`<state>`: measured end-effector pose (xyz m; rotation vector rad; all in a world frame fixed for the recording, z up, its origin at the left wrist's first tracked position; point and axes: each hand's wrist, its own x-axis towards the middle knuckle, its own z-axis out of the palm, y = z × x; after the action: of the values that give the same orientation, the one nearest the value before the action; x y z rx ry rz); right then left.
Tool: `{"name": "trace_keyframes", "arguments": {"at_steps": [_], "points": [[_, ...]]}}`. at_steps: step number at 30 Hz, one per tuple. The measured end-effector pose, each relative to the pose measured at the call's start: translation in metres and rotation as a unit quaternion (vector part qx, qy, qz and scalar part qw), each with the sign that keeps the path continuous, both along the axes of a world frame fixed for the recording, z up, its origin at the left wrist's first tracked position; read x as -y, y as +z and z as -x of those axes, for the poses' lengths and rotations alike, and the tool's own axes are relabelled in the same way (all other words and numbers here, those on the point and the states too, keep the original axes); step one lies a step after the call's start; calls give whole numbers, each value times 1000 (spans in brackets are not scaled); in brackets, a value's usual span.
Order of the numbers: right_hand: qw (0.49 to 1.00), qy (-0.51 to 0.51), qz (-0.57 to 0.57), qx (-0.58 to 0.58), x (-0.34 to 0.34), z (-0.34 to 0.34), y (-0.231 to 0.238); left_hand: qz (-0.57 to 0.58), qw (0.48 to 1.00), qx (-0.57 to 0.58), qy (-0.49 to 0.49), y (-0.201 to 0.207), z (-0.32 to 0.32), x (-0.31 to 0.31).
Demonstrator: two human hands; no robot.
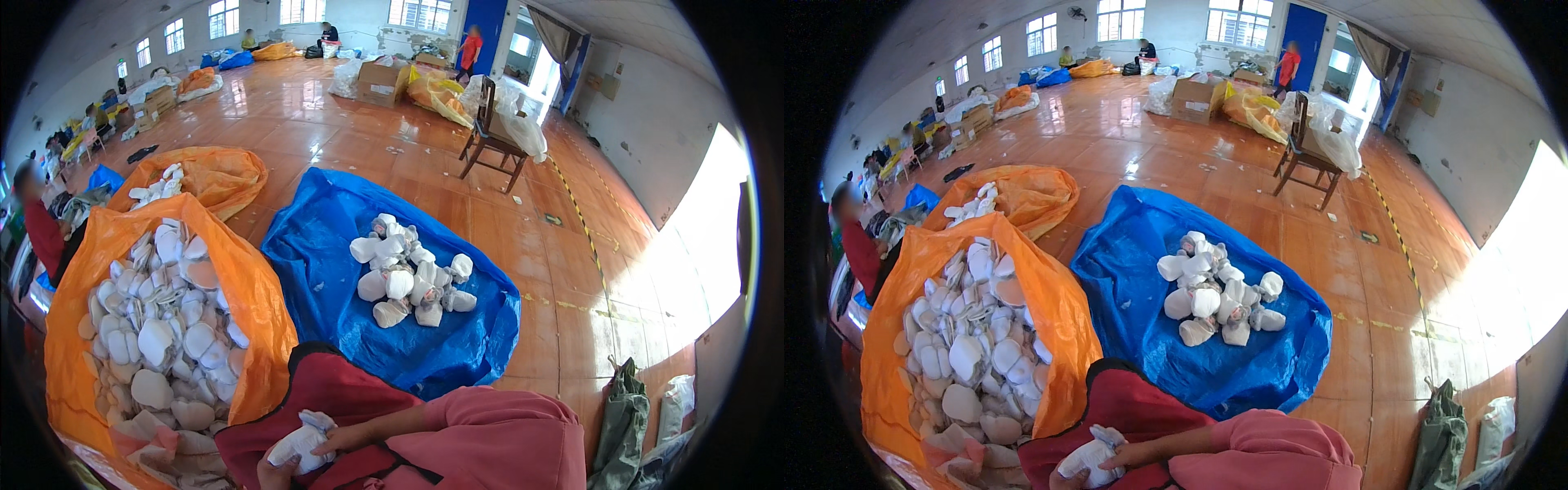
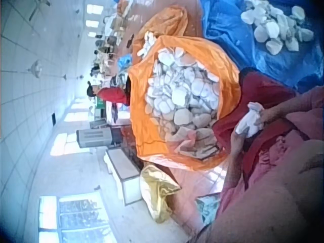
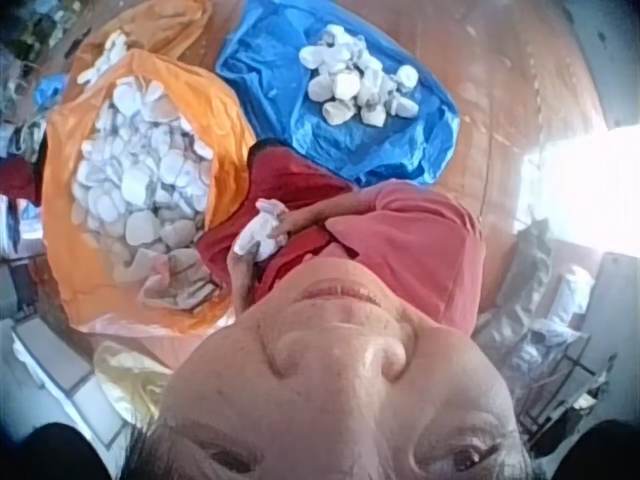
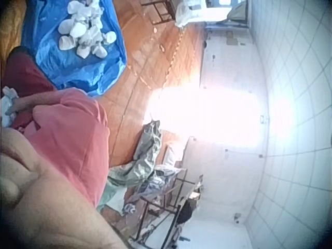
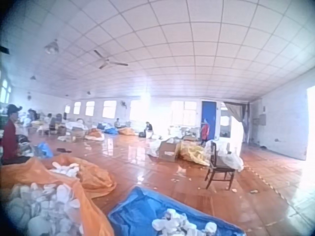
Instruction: The person takes white socks from a large orange bag and stuffs them with white material, then places the stuffed socks onto a blue tarp. The person repeats this process continuously.
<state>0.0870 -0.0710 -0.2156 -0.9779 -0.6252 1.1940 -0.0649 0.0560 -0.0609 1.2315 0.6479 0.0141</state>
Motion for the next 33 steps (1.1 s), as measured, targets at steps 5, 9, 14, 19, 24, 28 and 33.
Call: {"name": "trace_keyframes", "arguments": {"at_steps": [5,9,14,19,24,28,33], "points": [[967,93,160,-176,38,-26,170,-74,997,-6,10,2,-4,14],[971,168,58,-161,41,-27,138,-135,991,13,10,-20,-4,22],[944,205,59,-254,38,-21,88,-47,998,-34,32,17,-23,29],[949,163,140,-229,34,-37,154,-148,988,-33,29,37,-33,33],[966,202,150,-54,30,-43,150,-199,971,37,125,24,-41,44],[961,223,135,-88,31,-38,109,-198,974,49,103,29,-38,41],[952,284,91,-67,5,-29,112,-148,986,-13,72,46,-43,34]]}}
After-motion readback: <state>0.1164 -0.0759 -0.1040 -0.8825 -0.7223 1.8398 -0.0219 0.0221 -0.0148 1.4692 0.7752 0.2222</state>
